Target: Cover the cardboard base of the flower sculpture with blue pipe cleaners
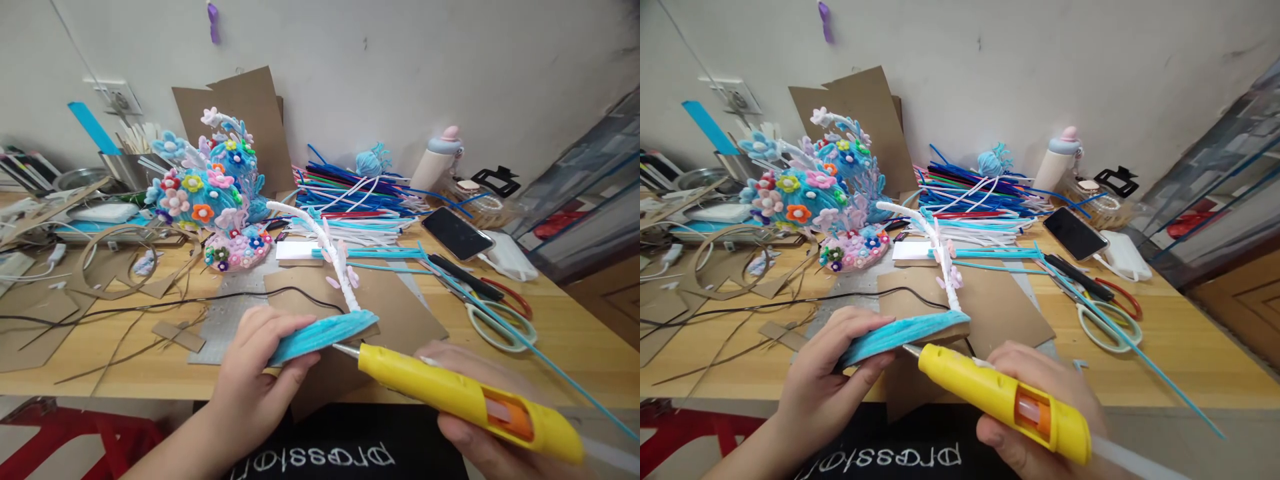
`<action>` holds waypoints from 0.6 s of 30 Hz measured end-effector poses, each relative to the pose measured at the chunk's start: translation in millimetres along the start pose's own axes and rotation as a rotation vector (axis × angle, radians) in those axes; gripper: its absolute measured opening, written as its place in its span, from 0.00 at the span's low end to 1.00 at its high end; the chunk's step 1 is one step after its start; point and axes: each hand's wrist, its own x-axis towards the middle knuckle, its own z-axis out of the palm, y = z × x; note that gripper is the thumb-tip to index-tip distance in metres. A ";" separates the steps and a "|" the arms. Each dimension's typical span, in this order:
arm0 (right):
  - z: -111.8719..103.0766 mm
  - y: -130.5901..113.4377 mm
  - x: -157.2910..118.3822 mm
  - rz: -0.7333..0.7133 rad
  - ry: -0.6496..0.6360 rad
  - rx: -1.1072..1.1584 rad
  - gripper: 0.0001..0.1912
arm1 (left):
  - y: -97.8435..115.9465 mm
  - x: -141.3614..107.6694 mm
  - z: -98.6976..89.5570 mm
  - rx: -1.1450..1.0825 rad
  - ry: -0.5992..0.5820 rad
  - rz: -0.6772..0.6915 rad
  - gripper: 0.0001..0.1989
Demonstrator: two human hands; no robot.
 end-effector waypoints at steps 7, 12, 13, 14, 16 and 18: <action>-0.2 8.6 -12.4 0.054 -0.117 0.169 0.15 | 0.1 0.9 -0.3 0.002 0.004 -0.001 0.14; -0.5 7.5 -11.9 0.092 -0.127 0.206 0.16 | 1.1 0.8 -0.5 0.000 0.009 0.000 0.14; -0.4 7.6 -12.1 0.084 -0.135 0.205 0.16 | 1.2 0.7 -0.4 0.000 0.008 0.000 0.14; -0.1 7.9 -12.4 0.075 -0.147 0.201 0.16 | 1.2 0.6 -0.4 0.000 0.008 0.001 0.14; 0.7 9.1 -12.7 0.061 -0.144 0.194 0.17 | 1.1 0.4 -0.4 -0.001 0.006 0.000 0.14; 1.4 10.1 -12.4 0.059 -0.135 0.195 0.18 | 1.1 0.3 -0.6 -0.003 0.006 -0.001 0.14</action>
